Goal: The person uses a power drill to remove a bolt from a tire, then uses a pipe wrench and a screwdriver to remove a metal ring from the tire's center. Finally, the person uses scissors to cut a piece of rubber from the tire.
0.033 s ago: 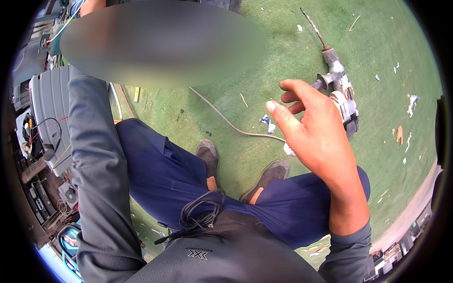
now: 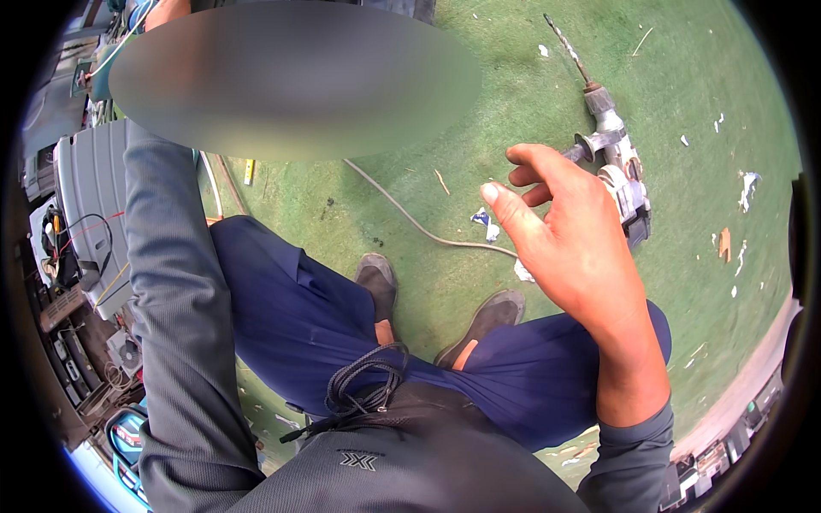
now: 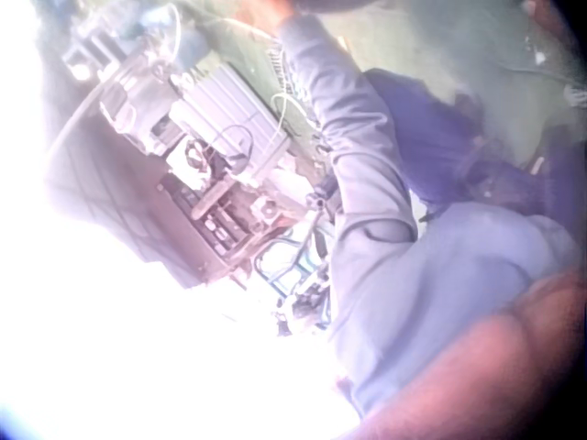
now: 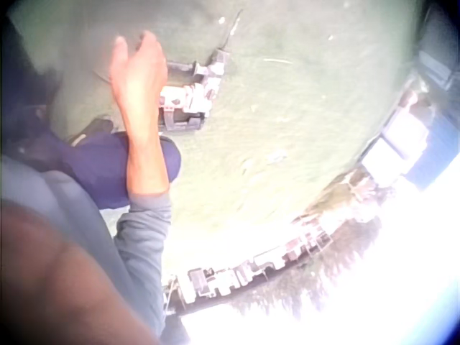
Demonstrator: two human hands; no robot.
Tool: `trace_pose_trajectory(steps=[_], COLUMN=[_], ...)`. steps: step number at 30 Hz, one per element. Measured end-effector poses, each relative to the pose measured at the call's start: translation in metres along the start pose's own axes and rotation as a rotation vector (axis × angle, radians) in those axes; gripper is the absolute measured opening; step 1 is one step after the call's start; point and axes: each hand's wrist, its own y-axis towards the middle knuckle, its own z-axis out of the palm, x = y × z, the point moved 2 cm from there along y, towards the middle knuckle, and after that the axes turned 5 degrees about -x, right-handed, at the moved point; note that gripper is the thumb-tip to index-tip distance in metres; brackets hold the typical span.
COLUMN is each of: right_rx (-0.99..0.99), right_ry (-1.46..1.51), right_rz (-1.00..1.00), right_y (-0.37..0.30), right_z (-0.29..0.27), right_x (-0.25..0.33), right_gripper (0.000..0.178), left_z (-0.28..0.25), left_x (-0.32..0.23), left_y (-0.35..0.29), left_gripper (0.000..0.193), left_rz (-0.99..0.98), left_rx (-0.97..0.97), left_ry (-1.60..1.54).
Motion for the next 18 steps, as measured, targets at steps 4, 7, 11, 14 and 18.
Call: trace_pose_trajectory(steps=[4, 7, 11, 14, 18], right_rx=[-0.002, 0.005, 0.000, 0.023, 0.041], right_ry=[0.002, -0.003, -0.031, -0.036, -0.043], right_rz=[-0.013, -0.034, -0.066, -0.056, -0.064], right_y=[0.001, 0.001, 0.004, 0.005, 0.007], right_z=[-0.001, 0.001, 0.000, -0.001, -0.001], right_x=[0.000, 0.000, 0.004, 0.007, 0.006], right_gripper=[0.044, 0.044, 0.044, 0.044, 0.044], left_z=[-0.019, -0.036, -0.046, -0.047, -0.053], left_x=[-0.013, -0.022, -0.033, -0.038, -0.042], left_y=[0.038, 0.065, 0.094, 0.105, 0.111], left_gripper=[0.053, 0.058, 0.065, 0.070, 0.077], left_rz=[0.018, 0.026, 0.051, 0.069, 0.090], left_rx=[-0.035, -0.063, -0.078, -0.094, -0.109], left_ry=[-0.026, -0.041, -0.065, -0.070, -0.066])
